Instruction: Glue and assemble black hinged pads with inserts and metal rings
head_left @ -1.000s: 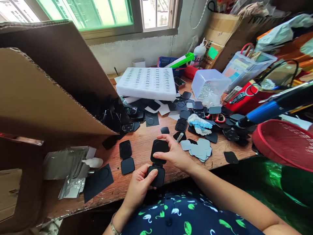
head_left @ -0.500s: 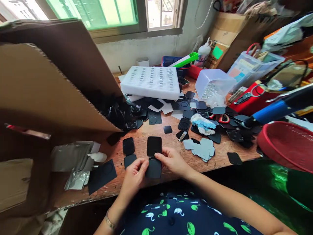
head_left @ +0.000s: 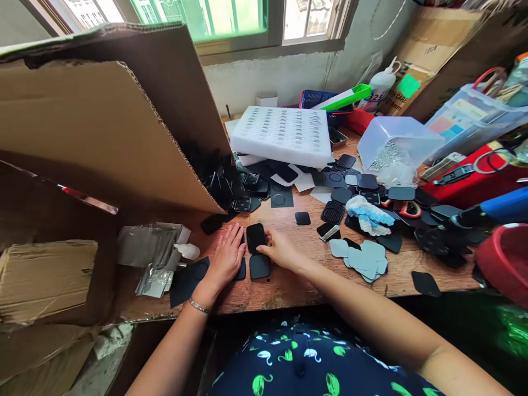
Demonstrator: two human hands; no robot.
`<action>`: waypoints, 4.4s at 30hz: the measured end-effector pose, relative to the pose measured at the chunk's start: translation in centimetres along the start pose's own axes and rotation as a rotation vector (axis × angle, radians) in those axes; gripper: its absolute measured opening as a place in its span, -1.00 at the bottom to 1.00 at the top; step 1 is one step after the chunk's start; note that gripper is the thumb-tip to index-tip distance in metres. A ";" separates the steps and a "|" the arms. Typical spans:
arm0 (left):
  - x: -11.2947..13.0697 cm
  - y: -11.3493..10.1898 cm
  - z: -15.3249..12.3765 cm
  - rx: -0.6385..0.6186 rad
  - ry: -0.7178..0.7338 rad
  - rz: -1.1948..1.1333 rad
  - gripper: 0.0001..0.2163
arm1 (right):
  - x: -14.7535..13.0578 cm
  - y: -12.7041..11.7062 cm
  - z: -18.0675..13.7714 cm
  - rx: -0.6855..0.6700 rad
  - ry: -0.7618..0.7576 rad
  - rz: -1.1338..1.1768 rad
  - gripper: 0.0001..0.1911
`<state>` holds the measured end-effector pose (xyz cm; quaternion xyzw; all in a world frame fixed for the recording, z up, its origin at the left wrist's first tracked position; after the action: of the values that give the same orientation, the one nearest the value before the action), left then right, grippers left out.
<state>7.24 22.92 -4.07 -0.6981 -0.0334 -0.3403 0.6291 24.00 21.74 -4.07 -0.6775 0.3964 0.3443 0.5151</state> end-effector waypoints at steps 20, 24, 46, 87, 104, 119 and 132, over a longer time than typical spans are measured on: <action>1.4 0.0 0.0 -0.216 0.109 0.127 -0.45 | -3.5 1.3 -2.1 -0.340 -0.537 -0.771 0.22; 1.2 0.6 -0.3 -0.150 0.167 0.227 -0.41 | -3.0 1.9 -2.2 -0.333 -0.521 -0.823 0.20; 4.3 -0.6 -2.5 -0.141 0.129 0.203 -0.25 | -8.1 -0.5 6.5 0.086 -0.248 -0.706 -0.60; 11.2 -3.3 -7.1 -0.139 -0.063 -1.067 -0.68 | -4.6 -6.6 -7.6 -0.122 0.097 0.714 -0.66; 9.8 -1.9 -6.5 -0.119 -0.228 -1.016 -0.66 | -3.5 -6.8 -8.1 0.050 0.045 0.679 -0.66; 10.3 -0.2 -5.6 -0.286 -0.287 -1.261 -0.49 | -2.0 -18.1 -11.7 0.531 -0.048 0.555 -0.83; 6.9 -0.3 -5.8 -0.125 -0.433 -1.241 -0.43 | 6.5 -25.0 -9.4 1.044 0.170 1.022 -0.78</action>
<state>9.90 15.16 -0.36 -0.6369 -0.5357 -0.4929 0.2536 49.77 15.36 3.09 -0.0991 0.8136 0.2542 0.5134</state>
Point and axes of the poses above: each hand's wrist, its own z-axis towards the middle knuckle, its own y-axis out of the palm, x = y × z, the point moved 7 cm from there along z, towards the middle knuckle, and after that the axes turned 5 degrees about -z, right-handed, at the moved point
